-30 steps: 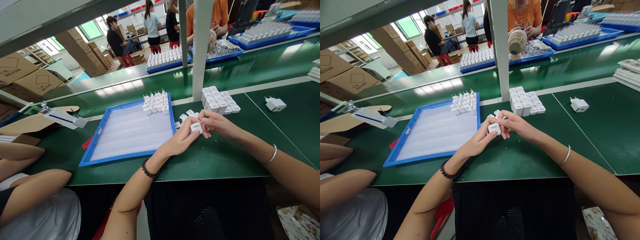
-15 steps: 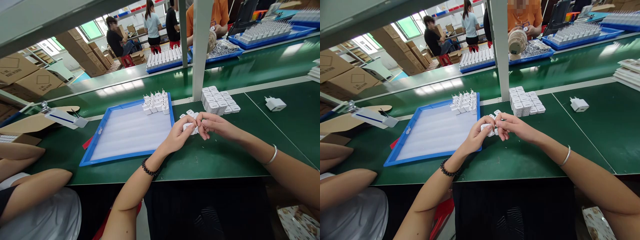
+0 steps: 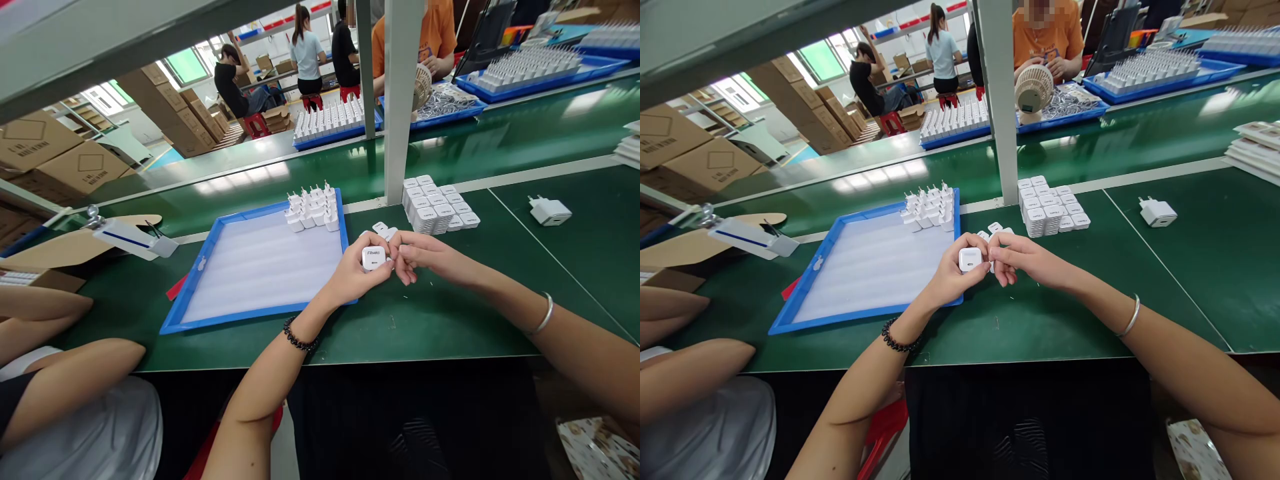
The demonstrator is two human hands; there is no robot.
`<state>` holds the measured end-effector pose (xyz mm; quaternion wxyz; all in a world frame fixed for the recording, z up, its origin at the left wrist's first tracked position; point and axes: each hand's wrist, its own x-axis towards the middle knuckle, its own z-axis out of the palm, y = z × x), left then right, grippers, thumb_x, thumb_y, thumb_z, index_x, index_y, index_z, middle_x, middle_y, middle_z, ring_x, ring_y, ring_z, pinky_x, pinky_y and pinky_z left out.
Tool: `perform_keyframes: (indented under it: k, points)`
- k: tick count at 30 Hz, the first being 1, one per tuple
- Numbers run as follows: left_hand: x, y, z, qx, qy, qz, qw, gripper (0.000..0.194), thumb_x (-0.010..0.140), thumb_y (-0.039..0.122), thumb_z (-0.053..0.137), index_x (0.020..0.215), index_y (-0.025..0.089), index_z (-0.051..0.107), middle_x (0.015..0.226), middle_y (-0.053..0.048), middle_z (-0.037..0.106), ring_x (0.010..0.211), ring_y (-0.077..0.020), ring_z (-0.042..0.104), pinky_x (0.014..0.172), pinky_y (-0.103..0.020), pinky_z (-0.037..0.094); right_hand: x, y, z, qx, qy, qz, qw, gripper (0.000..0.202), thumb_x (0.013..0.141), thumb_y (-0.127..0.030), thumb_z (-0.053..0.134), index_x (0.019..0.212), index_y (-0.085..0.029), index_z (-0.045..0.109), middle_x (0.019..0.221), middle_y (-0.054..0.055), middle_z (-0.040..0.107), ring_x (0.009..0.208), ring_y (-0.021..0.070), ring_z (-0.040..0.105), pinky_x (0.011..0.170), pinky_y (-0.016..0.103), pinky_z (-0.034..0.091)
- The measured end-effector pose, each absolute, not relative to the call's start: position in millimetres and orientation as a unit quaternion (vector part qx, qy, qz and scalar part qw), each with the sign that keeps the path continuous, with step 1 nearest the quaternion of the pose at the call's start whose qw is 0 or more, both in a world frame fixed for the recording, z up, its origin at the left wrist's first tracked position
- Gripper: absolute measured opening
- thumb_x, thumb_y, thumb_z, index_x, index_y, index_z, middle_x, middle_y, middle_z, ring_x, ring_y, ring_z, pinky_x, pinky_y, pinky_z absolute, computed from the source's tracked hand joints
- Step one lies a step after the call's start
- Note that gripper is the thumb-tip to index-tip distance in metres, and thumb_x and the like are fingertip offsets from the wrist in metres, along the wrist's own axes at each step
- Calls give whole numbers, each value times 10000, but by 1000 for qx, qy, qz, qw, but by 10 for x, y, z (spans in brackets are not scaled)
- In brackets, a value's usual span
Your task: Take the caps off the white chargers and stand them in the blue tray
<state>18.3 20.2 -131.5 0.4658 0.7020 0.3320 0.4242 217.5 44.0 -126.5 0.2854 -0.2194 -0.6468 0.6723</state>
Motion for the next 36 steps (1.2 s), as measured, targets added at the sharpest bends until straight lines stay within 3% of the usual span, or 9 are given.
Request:
perform_keyframes:
  k: [3, 7, 12, 16, 20, 28, 36]
  points:
    - [101, 277, -1297, 679, 341, 452, 467, 336, 844, 361, 737, 1002, 196, 491, 881, 7, 526, 735, -99, 499, 657, -234, 411, 2158, 429, -1286, -234, -664, 662, 259, 415, 975, -584, 525, 927, -172, 542, 655, 19, 659, 586, 126, 556, 596, 250, 443]
    - [-218, 492, -1243, 665, 396, 476, 418, 515, 815, 313, 754, 1168, 244, 385, 1022, -12, 521, 862, -137, 558, 777, -283, 485, 2131, 425, -1334, -270, -679, 638, 243, 416, 984, -572, 506, 927, -165, 564, 658, 19, 649, 591, 125, 534, 603, 256, 436]
    - [-663, 711, -1149, 677, 589, 421, 132, 380, 821, 185, 706, 1143, 179, 504, 1202, -113, 502, 1138, -239, 530, 925, -349, 473, 2117, 416, -1370, -312, -691, 608, 234, 401, 966, -567, 531, 936, -170, 578, 687, 15, 629, 632, 137, 532, 628, 271, 427]
    - [-807, 740, -1127, 696, 659, 283, 45, 374, 816, 124, 678, 1159, 181, 542, 1224, -114, 573, 1063, -238, 589, 887, -352, 484, 2117, 411, -1365, -341, -704, 588, 206, 367, 976, -547, 513, 944, -186, 569, 719, 10, 621, 673, 145, 536, 674, 288, 423]
    - [-787, 797, -1162, 706, 677, 206, 31, 274, 801, 80, 652, 1044, 183, 579, 1149, -105, 631, 1014, -256, 618, 874, -372, 476, 2107, 416, -1376, -355, -712, 574, 194, 331, 975, -525, 511, 941, -199, 558, 729, 4, 620, 694, 153, 540, 697, 301, 421]
    - [-762, 1078, -1159, 710, 676, 192, 42, 230, 748, 67, 688, 907, 186, 571, 981, -74, 624, 923, -245, 614, 848, -384, 481, 2098, 395, -1371, -322, -735, 567, 186, 358, 976, -552, 484, 955, -204, 564, 735, 7, 622, 703, 161, 564, 679, 304, 416]
    - [-903, 1122, -1332, 691, 673, 252, 78, 263, 758, 85, 684, 992, 163, 592, 1144, -71, 527, 755, -118, 585, 850, -353, 543, 2107, 379, -1240, -332, -750, 543, 180, 305, 971, -486, 490, 949, -194, 573, 733, 14, 653, 695, 156, 554, 657, 291, 392]
